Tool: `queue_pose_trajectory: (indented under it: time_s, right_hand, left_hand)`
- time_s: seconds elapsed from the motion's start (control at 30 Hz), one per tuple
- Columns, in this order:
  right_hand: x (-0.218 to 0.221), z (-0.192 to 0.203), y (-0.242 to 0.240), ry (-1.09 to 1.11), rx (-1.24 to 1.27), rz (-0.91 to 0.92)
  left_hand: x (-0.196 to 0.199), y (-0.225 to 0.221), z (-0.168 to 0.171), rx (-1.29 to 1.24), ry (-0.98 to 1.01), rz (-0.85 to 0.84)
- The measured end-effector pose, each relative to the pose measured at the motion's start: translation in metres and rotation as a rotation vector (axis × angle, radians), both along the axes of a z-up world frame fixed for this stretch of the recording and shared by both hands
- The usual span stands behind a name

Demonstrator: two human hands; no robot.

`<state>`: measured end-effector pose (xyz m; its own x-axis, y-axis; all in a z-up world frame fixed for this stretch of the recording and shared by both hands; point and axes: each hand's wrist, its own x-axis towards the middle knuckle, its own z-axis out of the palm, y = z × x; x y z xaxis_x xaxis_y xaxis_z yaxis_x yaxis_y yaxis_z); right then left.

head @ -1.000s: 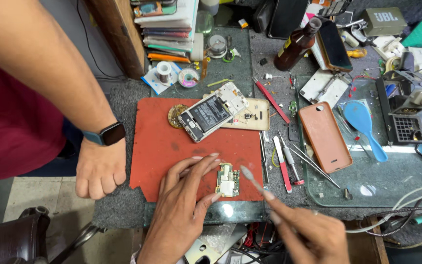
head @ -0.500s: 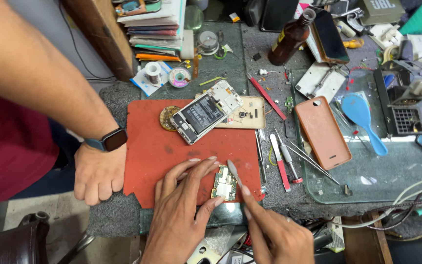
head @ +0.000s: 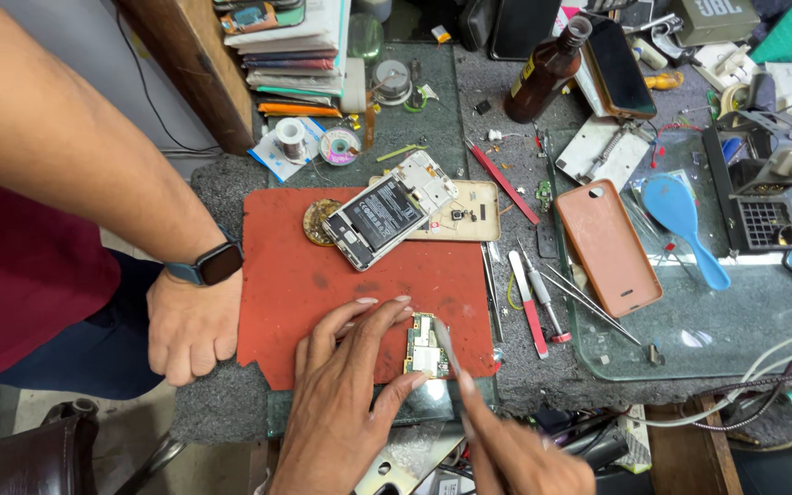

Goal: The person disassembles a mobile phone by removing the motherboard and cleaning its components with a brush and a cleaning solution from a brown bottle.

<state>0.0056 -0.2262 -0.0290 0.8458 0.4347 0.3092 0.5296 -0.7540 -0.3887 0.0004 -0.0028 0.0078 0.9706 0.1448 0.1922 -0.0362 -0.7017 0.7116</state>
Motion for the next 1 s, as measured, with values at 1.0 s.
queue_pose_trajectory:
  time_s: [1.0]
  right_hand:
    - [0.003,0.011,0.012,0.080,-0.103,0.086]
  left_hand:
    - [-0.010,0.003,-0.001,0.003,-0.005,0.168]
